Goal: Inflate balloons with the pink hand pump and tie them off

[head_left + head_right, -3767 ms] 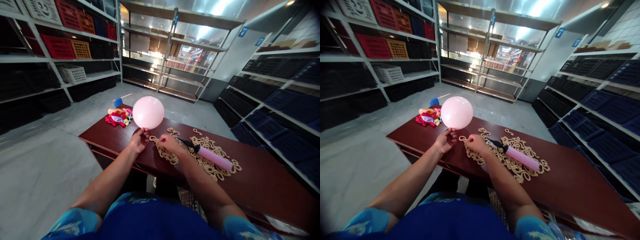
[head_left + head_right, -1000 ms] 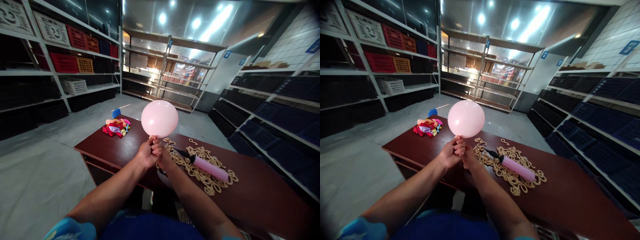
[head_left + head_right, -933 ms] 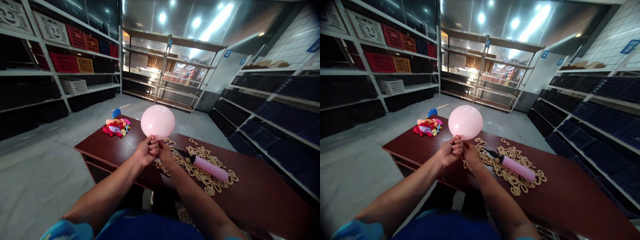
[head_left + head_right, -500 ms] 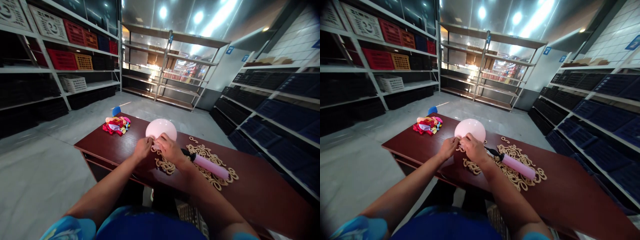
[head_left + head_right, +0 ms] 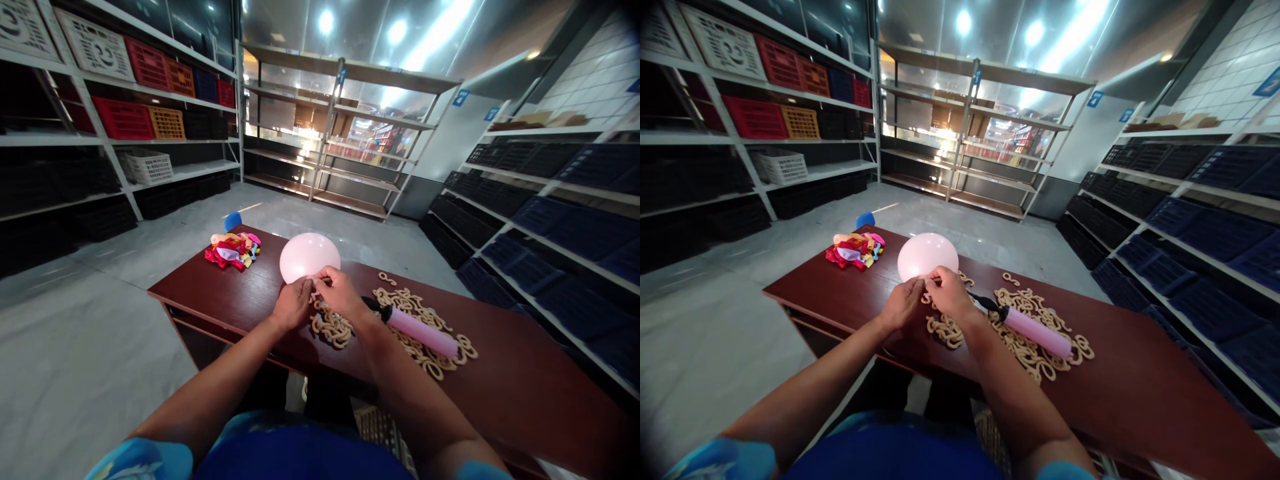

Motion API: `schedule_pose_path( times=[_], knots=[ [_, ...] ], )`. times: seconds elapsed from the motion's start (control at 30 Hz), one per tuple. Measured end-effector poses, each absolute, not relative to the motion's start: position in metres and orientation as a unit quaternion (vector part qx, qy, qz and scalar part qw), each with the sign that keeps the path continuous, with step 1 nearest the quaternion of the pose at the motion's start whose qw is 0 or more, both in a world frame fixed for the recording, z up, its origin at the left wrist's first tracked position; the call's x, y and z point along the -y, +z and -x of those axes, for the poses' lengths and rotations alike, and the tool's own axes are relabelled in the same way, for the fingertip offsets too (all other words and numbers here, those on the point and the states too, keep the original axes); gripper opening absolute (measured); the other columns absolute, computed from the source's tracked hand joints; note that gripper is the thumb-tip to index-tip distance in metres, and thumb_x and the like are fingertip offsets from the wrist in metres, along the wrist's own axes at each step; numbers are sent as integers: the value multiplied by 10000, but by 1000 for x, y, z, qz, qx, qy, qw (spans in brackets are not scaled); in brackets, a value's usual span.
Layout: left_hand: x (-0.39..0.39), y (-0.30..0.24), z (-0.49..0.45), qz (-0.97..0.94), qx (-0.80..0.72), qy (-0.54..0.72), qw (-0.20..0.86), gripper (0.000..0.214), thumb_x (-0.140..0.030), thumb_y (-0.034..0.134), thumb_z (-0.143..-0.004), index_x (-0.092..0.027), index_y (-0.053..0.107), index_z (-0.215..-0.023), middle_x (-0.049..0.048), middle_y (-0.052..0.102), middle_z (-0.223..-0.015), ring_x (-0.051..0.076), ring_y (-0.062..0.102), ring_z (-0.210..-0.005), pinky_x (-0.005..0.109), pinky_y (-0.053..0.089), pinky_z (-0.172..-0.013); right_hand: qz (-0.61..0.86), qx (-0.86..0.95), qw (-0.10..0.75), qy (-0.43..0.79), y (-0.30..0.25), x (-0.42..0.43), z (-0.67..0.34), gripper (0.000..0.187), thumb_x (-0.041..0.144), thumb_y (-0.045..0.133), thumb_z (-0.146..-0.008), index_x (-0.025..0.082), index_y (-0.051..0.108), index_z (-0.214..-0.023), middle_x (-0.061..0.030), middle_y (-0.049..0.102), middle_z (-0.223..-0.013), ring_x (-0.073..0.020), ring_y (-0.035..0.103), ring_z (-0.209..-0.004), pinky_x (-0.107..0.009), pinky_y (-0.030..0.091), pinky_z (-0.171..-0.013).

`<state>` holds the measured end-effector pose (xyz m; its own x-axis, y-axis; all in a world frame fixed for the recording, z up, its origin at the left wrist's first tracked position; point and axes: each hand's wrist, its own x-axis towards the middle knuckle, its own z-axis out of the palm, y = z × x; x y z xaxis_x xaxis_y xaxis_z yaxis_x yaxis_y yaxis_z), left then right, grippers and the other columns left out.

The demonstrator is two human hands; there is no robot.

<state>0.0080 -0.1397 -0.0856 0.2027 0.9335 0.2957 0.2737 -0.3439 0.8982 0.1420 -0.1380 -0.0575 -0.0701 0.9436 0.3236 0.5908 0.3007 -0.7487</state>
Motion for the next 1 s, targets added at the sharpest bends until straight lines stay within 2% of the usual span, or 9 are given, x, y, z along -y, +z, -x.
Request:
schedule_pose_path(
  times=[0.17,0.43,0.57,0.73,0.9,1.0],
  knots=[
    [138,-86,-10,-675,-390,467,419,381,-403,353,-869,-159,623,-980,78,666,-950,188,598,-866,255,415,-766,585,691,412,100,-58,142,-136,68,262,516,-757,207,552,-742,-38,626,-774,-161,582,-703,-285,451,-651],
    [135,-93,-4,-658,-473,440,387,413,-428,336,-855,-145,636,-851,27,636,-697,149,552,-658,226,379,-584,467,791,372,135,-41,154,-143,227,314,414,-861,214,617,-852,-34,626,-842,-136,564,-773,-249,427,-708],
    [139,-93,-5,-664,-472,443,375,395,-419,337,-853,-156,627,-804,9,609,-661,132,527,-624,218,362,-571,478,776,373,172,-46,148,-147,199,280,429,-841,223,619,-862,-12,644,-819,-130,581,-734,-248,441,-684],
    [140,-96,-4,-672,-459,453,365,365,-386,337,-856,-167,629,-847,14,628,-703,136,553,-661,215,373,-600,491,740,407,212,-55,145,-144,181,259,482,-801,242,602,-936,5,663,-826,-112,589,-617,-231,452,-597],
    [140,-100,-2,-682,-466,444,347,349,-364,347,-850,-164,631,-819,18,635,-705,139,560,-673,211,377,-607,462,792,373,144,-49,149,-143,244,165,431,-800,240,654,-863,2,669,-836,-133,602,-779,-254,444,-738],
    [139,-100,0,-687,-467,433,349,348,-353,351,-844,-158,640,-832,22,644,-720,146,567,-691,214,391,-626,450,800,365,156,-47,148,-145,264,151,444,-785,244,668,-889,-3,677,-892,-143,602,-840,-270,442,-780]
  ],
)
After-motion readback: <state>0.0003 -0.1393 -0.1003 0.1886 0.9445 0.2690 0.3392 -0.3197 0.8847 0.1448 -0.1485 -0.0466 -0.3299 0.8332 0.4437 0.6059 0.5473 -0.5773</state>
